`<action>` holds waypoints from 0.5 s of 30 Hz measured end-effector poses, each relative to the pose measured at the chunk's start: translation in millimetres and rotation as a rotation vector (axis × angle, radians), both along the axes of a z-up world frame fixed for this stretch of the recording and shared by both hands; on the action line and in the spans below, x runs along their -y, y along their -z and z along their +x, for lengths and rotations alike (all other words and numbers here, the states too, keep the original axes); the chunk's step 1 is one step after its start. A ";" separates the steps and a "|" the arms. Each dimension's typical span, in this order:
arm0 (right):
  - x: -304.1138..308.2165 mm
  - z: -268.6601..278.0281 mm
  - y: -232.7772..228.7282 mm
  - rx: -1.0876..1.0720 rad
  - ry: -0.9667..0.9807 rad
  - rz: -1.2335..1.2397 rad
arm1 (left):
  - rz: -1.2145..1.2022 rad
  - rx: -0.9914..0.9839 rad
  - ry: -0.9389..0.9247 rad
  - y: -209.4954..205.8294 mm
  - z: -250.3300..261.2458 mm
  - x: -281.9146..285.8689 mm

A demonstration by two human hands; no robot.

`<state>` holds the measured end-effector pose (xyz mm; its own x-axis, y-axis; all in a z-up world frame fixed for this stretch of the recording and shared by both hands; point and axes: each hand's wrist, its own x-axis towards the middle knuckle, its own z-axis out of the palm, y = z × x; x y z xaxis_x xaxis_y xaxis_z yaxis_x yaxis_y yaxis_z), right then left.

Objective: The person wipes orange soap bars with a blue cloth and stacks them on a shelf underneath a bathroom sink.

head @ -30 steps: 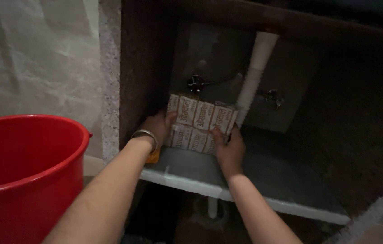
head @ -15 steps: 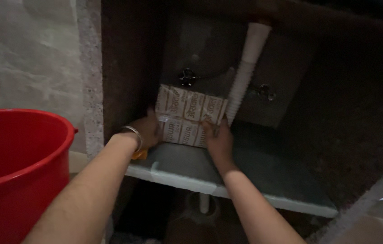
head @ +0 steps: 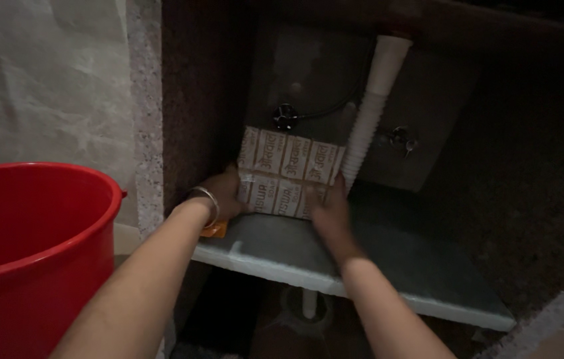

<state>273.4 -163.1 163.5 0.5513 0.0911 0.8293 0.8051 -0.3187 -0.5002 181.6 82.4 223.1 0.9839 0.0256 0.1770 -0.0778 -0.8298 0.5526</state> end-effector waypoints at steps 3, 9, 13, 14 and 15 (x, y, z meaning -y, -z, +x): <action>1.3 1.3 1.4 -0.169 -0.065 0.124 | -0.123 0.150 0.032 9.3 3.9 -3.5; -2.7 -42.8 -17.3 -0.169 0.147 0.000 | -0.130 0.336 -0.072 21.1 18.7 -9.9; -7.3 -59.6 -22.3 0.100 0.074 -0.057 | 0.004 0.365 -0.149 21.3 22.4 -10.8; -9.8 -61.0 -23.0 0.107 0.090 -0.057 | -0.047 0.379 -0.126 21.5 20.9 -12.0; -10.3 -62.0 -23.0 0.113 0.105 -0.060 | -0.101 0.391 -0.104 22.3 18.4 -12.7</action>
